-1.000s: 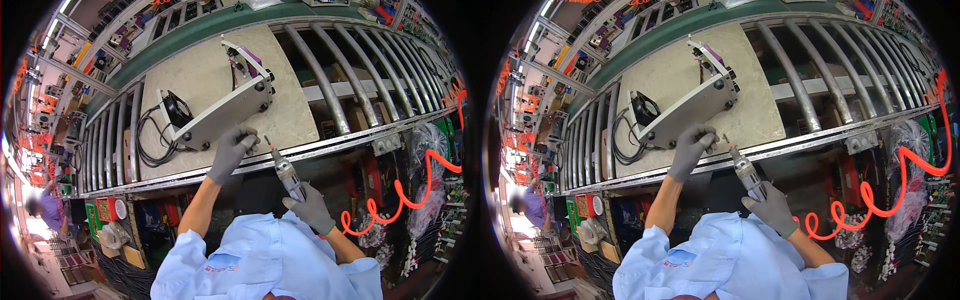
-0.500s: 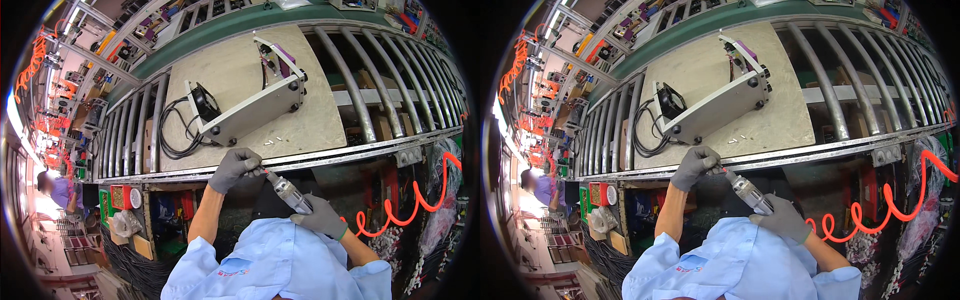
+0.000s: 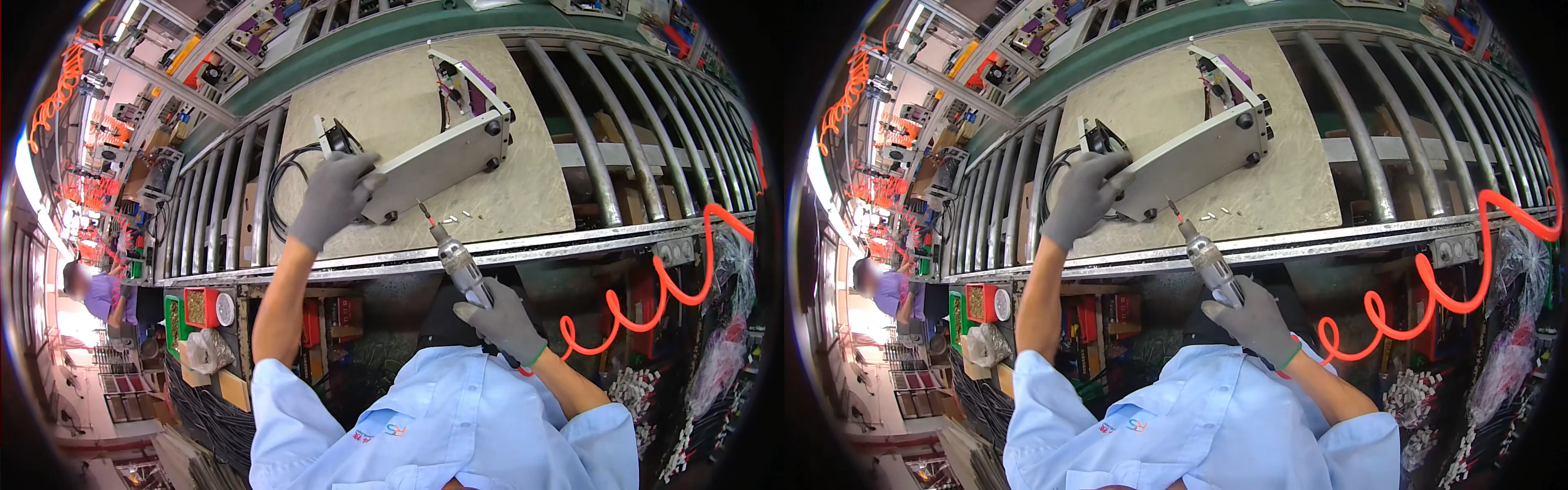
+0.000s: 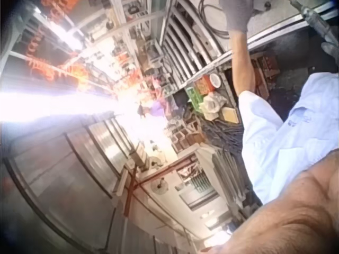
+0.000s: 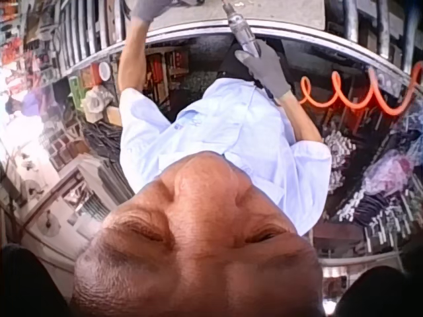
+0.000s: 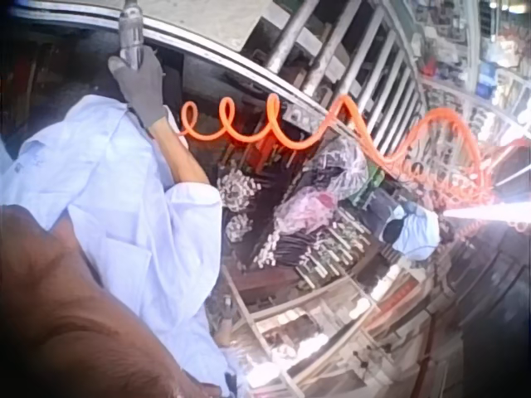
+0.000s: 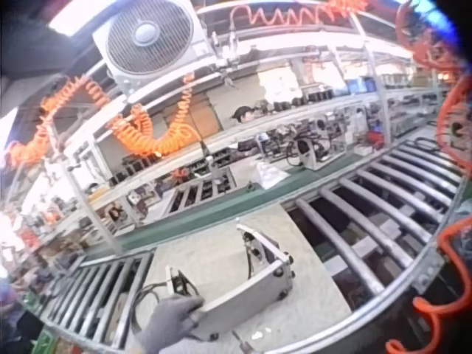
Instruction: Assembling electronic components and wiring inside a metal chassis, including the use of an electric screwdriver.
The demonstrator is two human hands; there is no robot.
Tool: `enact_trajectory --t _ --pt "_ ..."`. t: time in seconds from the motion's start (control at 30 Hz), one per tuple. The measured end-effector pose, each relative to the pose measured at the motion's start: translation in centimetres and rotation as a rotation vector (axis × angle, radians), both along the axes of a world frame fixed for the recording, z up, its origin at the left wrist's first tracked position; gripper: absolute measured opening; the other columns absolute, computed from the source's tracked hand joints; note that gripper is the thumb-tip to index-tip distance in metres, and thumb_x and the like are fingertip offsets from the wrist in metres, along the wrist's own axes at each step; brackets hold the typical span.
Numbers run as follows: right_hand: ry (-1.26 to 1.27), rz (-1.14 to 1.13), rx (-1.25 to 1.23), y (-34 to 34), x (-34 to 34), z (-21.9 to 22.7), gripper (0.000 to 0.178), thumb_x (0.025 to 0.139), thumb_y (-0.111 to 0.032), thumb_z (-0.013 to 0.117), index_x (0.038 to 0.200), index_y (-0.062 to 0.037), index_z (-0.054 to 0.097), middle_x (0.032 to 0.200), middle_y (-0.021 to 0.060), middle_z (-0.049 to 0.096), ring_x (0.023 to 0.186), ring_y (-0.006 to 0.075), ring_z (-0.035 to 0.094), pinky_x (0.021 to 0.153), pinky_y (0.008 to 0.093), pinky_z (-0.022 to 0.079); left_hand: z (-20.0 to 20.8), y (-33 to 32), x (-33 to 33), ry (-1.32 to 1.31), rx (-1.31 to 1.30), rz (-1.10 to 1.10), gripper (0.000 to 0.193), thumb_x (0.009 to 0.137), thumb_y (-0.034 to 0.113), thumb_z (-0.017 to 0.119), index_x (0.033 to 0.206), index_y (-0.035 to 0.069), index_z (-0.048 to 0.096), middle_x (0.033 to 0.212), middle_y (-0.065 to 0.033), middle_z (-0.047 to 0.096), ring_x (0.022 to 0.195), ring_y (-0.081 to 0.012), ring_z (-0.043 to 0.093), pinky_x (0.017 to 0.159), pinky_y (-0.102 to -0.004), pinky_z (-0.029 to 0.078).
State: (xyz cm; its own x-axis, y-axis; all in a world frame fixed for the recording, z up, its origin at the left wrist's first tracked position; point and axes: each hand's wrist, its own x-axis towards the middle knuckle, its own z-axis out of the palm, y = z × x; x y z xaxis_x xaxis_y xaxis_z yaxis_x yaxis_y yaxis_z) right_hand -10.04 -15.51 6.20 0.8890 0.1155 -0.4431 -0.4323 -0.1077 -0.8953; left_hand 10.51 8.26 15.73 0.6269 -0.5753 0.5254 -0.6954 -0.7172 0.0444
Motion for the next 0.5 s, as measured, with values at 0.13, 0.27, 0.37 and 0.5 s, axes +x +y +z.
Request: enact_trajectory --t 0.13,0.27,0.37,0.5 --pt "-0.048 0.008 -0.031 0.6 0.3 0.3 0.040 0.080 -0.034 0.076 0.096 0.0003 0.063 0.078 0.0094 0.063 0.066 0.0160 0.061 0.062 0.0342 0.049 0.4 -0.4 2.2 0.724 0.048 0.026 0.027 0.094 0.021 0.065 0.108 -0.001 0.070 0.076 -0.0098 0.063 0.070 -0.0141 0.062 0.066 -0.0319 0.049" --pt "0.024 -0.031 0.060 0.8 0.6 1.1 0.039 0.081 -0.034 0.077 0.096 -0.0007 0.062 0.071 0.0047 0.060 0.056 0.0119 0.057 0.052 0.0304 0.047 1.4 -2.0 2.8 0.840 0.057 0.050 0.029 0.092 0.023 0.065 0.105 -0.002 0.072 0.085 -0.0173 0.071 0.076 -0.0237 0.068 0.072 -0.0360 0.051" --pt "0.051 -0.020 0.101 0.8 0.9 1.2 0.035 0.086 -0.030 0.075 0.099 -0.0018 0.057 0.068 0.0027 0.056 0.052 0.0083 0.053 0.047 0.0263 0.044 1.7 -2.2 3.7 0.977 0.043 0.048 0.032 0.094 0.023 0.063 0.108 -0.004 0.071 0.085 -0.0141 0.072 0.078 -0.0179 0.066 0.073 -0.0332 0.051" --pt "0.032 -0.028 0.137 0.9 1.0 0.9 0.034 0.086 -0.028 0.074 0.100 -0.0016 0.057 0.069 0.0024 0.055 0.052 0.0081 0.052 0.047 0.0263 0.044 1.6 -2.9 4.3 1.029 0.077 0.011 0.033 0.096 0.022 0.062 0.111 -0.006 0.070 0.085 -0.0081 0.070 0.078 -0.0139 0.063 0.074 -0.0301 0.051"
